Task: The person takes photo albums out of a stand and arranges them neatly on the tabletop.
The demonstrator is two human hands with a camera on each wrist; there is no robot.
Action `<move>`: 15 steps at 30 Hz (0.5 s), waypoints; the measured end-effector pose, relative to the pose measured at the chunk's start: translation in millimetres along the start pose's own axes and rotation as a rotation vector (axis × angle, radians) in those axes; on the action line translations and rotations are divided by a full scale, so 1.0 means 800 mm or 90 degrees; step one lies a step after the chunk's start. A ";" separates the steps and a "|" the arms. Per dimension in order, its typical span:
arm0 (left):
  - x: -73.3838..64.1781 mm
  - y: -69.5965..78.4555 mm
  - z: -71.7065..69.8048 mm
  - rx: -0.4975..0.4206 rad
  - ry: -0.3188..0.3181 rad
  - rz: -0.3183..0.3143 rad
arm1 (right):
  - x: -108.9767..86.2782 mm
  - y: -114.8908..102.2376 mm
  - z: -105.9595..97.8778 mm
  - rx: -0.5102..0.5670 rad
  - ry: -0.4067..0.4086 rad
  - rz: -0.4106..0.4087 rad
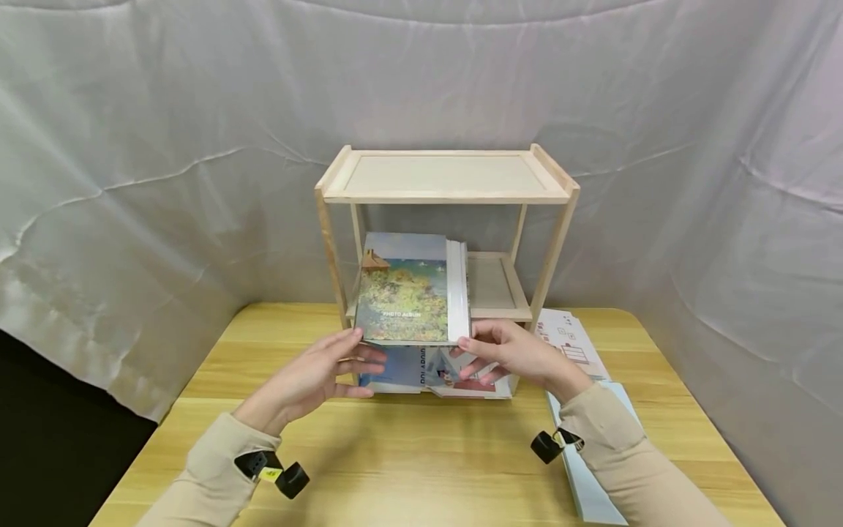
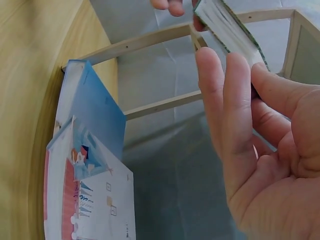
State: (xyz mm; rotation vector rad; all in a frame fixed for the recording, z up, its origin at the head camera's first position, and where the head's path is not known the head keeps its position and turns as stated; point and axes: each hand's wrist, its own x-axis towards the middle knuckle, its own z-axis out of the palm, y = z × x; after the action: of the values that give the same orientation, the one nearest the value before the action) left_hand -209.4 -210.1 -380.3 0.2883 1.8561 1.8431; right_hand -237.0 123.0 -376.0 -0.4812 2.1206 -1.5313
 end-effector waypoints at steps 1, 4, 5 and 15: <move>0.001 -0.001 0.000 -0.017 -0.006 0.005 | -0.001 0.001 -0.001 -0.001 0.002 -0.003; 0.005 -0.005 0.001 -0.062 -0.022 0.020 | -0.004 0.005 -0.003 -0.008 0.007 -0.011; 0.005 -0.006 0.001 -0.074 -0.030 0.024 | -0.005 0.007 -0.003 -0.007 0.007 -0.012; 0.000 -0.024 0.019 -0.120 -0.098 0.008 | -0.030 0.024 0.000 0.041 -0.005 -0.010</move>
State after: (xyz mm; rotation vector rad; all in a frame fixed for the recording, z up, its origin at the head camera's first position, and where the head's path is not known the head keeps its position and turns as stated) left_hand -198.1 -197.9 -398.6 0.3643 1.5689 1.9304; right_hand -216.9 142.2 -390.4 -0.4821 2.0590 -1.5991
